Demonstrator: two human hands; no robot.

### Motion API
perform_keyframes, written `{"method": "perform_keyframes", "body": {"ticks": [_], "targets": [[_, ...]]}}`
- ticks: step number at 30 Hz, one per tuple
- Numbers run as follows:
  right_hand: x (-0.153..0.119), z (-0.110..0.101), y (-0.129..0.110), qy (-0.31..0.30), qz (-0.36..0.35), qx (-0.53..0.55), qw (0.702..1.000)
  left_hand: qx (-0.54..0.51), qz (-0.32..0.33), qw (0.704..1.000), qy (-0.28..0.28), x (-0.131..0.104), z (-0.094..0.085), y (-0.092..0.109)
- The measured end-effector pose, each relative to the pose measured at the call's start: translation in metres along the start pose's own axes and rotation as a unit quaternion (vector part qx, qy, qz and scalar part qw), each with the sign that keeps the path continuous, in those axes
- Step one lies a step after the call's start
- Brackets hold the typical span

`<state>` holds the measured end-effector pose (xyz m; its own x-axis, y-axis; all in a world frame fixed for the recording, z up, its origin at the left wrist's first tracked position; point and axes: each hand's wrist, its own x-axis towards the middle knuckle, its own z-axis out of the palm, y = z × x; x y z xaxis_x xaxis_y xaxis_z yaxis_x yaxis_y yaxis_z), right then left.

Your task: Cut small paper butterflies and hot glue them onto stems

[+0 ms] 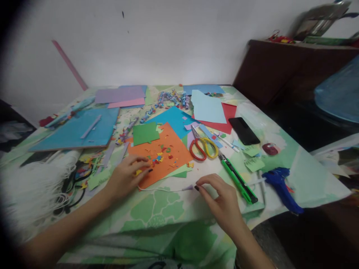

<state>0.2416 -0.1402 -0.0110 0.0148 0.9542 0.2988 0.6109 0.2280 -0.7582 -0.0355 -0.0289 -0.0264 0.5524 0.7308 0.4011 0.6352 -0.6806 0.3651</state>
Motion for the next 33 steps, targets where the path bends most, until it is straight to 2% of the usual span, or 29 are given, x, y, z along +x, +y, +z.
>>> {"method": "perform_keyframes", "body": {"ticks": [2, 6, 9, 13, 19, 23, 26, 29, 33], "targets": [[-0.005, -0.004, 0.0, 0.034, 0.028, 0.013, 0.999, -0.003, 0.021, 1.0, -0.001, 0.015, 0.0, -0.011], [-0.012, -0.007, -0.003, 0.061, 0.052, 0.061, 0.995, -0.016, 0.053, 0.995, -0.082, 0.039, 0.006, -0.022], [-0.016, -0.009, -0.004, 0.079, 0.057, 0.095, 0.991, -0.016, 0.047, 0.989, -0.137, 0.046, 0.009, -0.023], [-0.02, -0.012, -0.004, 0.087, 0.084, 0.106, 0.987, -0.012, 0.02, 0.988, -0.156, 0.048, 0.01, -0.026], [-0.02, -0.011, -0.006, 0.113, 0.088, 0.134, 0.981, -0.083, -0.009, 0.985, -0.152, 0.048, 0.012, -0.035], [-0.021, -0.009, -0.005, 0.11, 0.097, 0.147, 0.978, -0.103, -0.013, 0.984, -0.147, 0.046, 0.008, -0.033], [-0.022, -0.008, -0.003, 0.103, 0.099, 0.159, 0.977, -0.101, -0.007, 0.987, -0.127, 0.043, 0.0, -0.027], [-0.025, -0.007, 0.002, 0.098, 0.104, 0.173, 0.975, -0.091, 0.006, 0.992, -0.083, 0.035, -0.007, -0.016], [-0.029, -0.006, 0.011, 0.095, 0.109, 0.206, 0.968, -0.083, 0.078, 0.993, -0.037, 0.017, -0.009, 0.002]]}}
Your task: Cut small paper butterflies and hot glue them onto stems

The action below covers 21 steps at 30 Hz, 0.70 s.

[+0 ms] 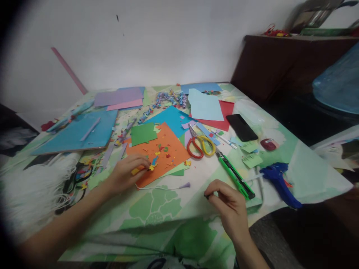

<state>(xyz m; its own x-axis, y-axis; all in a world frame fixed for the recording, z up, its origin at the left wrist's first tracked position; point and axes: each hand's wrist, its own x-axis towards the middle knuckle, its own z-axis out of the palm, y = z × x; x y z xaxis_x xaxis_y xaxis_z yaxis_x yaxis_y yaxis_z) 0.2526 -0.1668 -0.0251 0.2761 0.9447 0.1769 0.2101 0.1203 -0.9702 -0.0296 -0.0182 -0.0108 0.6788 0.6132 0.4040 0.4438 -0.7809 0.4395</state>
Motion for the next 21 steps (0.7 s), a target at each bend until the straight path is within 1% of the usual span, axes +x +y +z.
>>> {"method": "perform_keyframes", "body": {"ticks": [2, 4, 6, 9, 11, 13, 15, 17, 19, 21], "targets": [[-0.001, -0.001, 0.004, -0.002, -0.002, 0.014, 1.0, 0.02, 0.027, 0.999, 0.013, -0.008, 0.004, 0.007], [-0.001, -0.002, 0.007, -0.004, 0.001, 0.026, 1.0, 0.04, 0.039, 0.998, 0.029, -0.015, 0.008, 0.011], [-0.002, -0.003, 0.01, 0.006, 0.012, 0.036, 0.999, 0.046, 0.037, 0.997, 0.041, -0.021, 0.01, 0.012], [-0.002, -0.003, 0.01, 0.03, 0.022, 0.037, 0.999, 0.04, 0.016, 0.998, 0.042, -0.029, 0.01, 0.012], [-0.002, -0.001, 0.008, 0.037, 0.02, 0.028, 0.999, 0.035, 0.009, 0.998, 0.047, -0.034, 0.01, 0.015], [0.0, 0.003, 0.003, 0.034, 0.025, 0.016, 0.999, 0.04, 0.016, 0.997, 0.058, -0.039, 0.011, 0.018], [0.001, 0.008, -0.003, 0.014, 0.03, 0.004, 0.999, 0.052, 0.031, 0.996, 0.073, -0.042, 0.014, 0.023], [0.004, 0.015, -0.009, -0.022, 0.027, -0.014, 0.999, 0.064, 0.04, 0.993, 0.089, -0.044, 0.017, 0.027], [0.005, 0.024, -0.012, -0.058, 0.029, -0.024, 0.998, 0.068, 0.041, 0.99, 0.118, -0.044, 0.02, 0.03], [0.006, 0.036, -0.015, -0.09, 0.046, -0.015, 0.995, 0.071, 0.044, 0.985, 0.154, -0.044, 0.023, 0.034]]}}
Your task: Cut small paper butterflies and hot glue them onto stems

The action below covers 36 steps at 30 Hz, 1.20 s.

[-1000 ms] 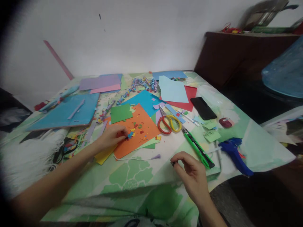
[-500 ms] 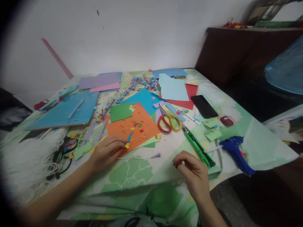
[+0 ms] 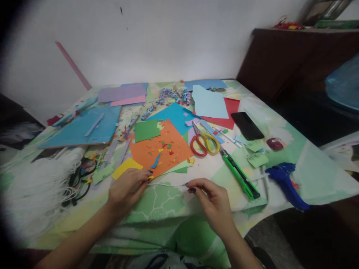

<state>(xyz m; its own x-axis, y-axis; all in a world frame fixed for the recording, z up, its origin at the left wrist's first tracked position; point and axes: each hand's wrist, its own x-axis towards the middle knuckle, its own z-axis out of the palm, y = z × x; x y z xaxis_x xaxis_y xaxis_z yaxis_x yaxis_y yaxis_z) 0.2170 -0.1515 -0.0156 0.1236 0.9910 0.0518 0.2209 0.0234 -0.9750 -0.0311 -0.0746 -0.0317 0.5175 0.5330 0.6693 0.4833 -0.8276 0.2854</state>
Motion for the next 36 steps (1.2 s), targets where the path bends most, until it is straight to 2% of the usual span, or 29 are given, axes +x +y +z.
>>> {"method": "perform_keyframes", "body": {"ticks": [3, 6, 11, 15, 19, 26, 33, 36], "targets": [[0.002, 0.024, -0.003, -0.064, 0.032, 0.039, 0.997, 0.017, -0.003, 0.999, 0.035, -0.001, 0.003, 0.008], [0.001, 0.048, -0.006, -0.111, 0.074, 0.074, 0.988, 0.044, 0.008, 0.998, 0.037, -0.008, 0.008, 0.02], [-0.002, 0.07, -0.006, -0.135, 0.134, 0.157, 0.969, 0.085, 0.052, 0.995, 0.032, -0.024, 0.017, 0.038], [-0.002, 0.072, -0.006, -0.138, 0.17, 0.191, 0.957, 0.091, 0.101, 0.988, 0.074, -0.023, 0.014, 0.046], [-0.002, 0.072, -0.006, -0.131, 0.184, 0.181, 0.957, 0.116, 0.141, 0.981, 0.073, -0.016, 0.006, 0.049], [0.001, 0.069, -0.007, -0.153, 0.164, 0.166, 0.96, 0.088, 0.134, 0.986, 0.043, -0.021, 0.004, 0.046], [0.008, 0.064, -0.009, -0.173, 0.135, 0.15, 0.964, 0.068, 0.106, 0.99, 0.061, -0.026, 0.001, 0.039], [0.013, 0.059, -0.012, -0.175, 0.118, 0.121, 0.97, 0.062, 0.119, 0.989, 0.059, -0.022, -0.003, 0.041]]}}
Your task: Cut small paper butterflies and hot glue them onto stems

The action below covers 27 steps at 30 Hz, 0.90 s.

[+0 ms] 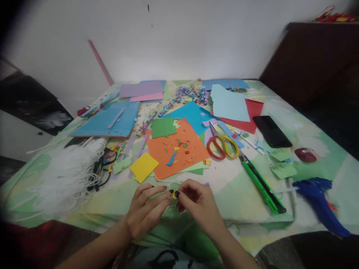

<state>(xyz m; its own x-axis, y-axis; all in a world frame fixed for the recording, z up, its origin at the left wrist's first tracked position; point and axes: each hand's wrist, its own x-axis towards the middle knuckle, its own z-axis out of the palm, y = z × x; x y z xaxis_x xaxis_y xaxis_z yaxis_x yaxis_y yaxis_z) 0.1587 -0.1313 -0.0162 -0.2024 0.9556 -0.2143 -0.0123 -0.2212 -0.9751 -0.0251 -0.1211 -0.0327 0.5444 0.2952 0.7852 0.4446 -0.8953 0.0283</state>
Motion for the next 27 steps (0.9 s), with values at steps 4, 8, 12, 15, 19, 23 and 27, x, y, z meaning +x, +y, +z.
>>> {"method": "perform_keyframes", "body": {"ticks": [4, 8, 12, 15, 19, 23, 27], "targets": [[0.002, -0.006, -0.006, -0.012, -0.004, -0.04, 0.999, -0.015, 0.027, 1.0, -0.006, 0.002, 0.0, 0.003], [0.007, -0.017, -0.003, 0.019, -0.032, -0.101, 0.994, 0.033, -0.011, 0.999, -0.022, -0.003, 0.003, -0.009], [0.018, -0.037, 0.003, 0.087, -0.073, -0.19, 0.975, 0.192, -0.25, 0.946, -0.073, -0.005, -0.004, -0.044], [0.027, -0.051, 0.004, 0.099, -0.097, -0.236, 0.962, 0.221, -0.361, 0.885, -0.193, -0.009, -0.012, -0.07], [0.036, -0.057, 0.003, 0.078, -0.098, -0.311, 0.942, 0.164, -0.44, 0.844, -0.258, -0.012, -0.018, -0.087], [0.04, -0.053, 0.002, 0.049, -0.105, -0.388, 0.914, 0.048, -0.526, 0.812, -0.248, -0.009, -0.022, -0.095], [0.04, -0.052, 0.003, 0.059, -0.127, -0.427, 0.893, -0.1, -0.593, 0.778, -0.184, -0.003, -0.033, -0.106]]}}
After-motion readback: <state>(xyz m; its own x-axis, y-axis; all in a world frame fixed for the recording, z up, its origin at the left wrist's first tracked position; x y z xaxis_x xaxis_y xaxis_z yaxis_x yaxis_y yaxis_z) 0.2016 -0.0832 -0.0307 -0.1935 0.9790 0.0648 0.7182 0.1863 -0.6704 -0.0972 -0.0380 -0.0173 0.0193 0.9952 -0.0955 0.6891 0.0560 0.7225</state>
